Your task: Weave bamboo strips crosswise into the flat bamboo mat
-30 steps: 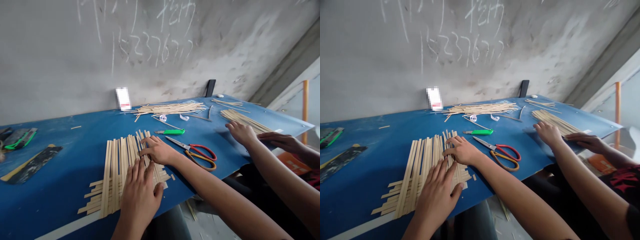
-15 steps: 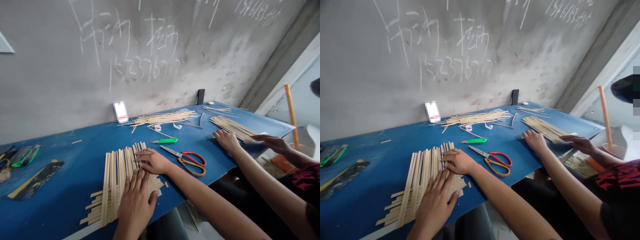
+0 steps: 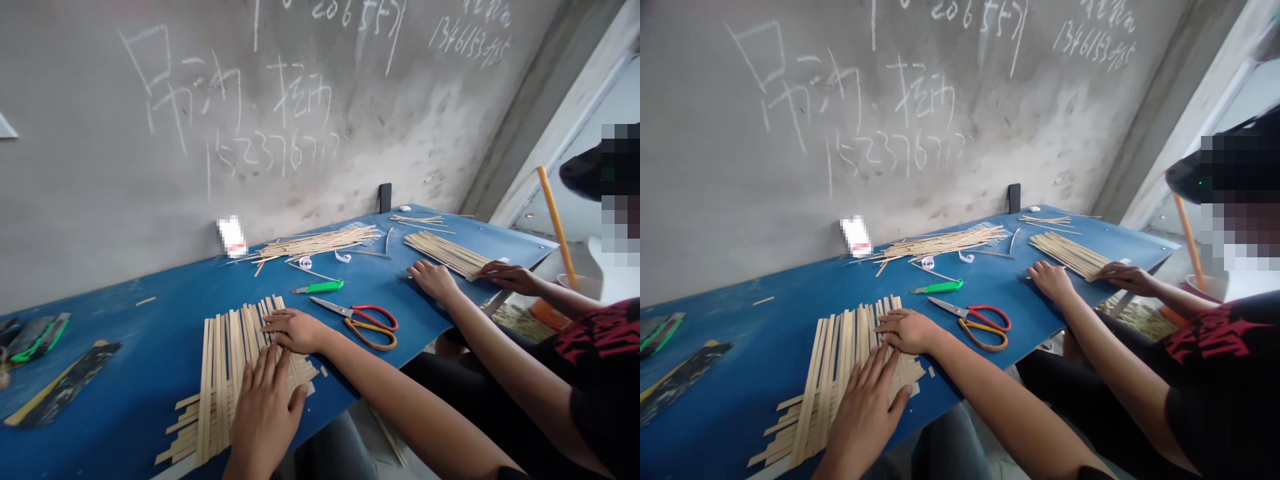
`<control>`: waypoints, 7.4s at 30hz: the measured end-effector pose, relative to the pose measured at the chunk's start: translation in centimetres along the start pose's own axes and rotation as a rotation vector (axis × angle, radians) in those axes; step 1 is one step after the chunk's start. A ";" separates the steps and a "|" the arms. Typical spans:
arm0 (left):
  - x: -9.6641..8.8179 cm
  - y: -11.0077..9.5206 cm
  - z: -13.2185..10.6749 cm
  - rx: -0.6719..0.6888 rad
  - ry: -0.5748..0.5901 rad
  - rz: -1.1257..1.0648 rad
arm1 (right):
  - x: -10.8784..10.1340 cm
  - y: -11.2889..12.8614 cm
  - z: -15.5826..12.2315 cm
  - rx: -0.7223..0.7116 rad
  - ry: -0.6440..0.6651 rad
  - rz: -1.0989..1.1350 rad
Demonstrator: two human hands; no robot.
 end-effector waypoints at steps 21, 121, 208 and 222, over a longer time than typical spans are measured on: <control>-0.4 -0.1 0.2 -0.036 0.044 -0.026 | 0.0 -0.1 0.1 -0.014 -0.054 0.032; 3.0 1.6 -0.3 0.116 -0.300 0.075 | -1.6 -2.0 -0.5 0.397 -0.236 0.035; 2.4 0.9 -0.6 0.107 -0.348 -0.009 | -0.2 -2.1 -0.2 0.575 -0.223 0.817; 2.3 1.2 -0.5 0.157 -0.447 0.076 | 0.1 -1.8 -0.1 0.544 -0.191 0.705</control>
Point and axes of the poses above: each hand's wrist, its own z-axis towards the middle knuckle, its own x-axis out of the palm, y = z × x, the point moved 2 cm from there along z, towards the middle knuckle, and after that the axes turned 4 degrees about -z, right-handed, at the moved point
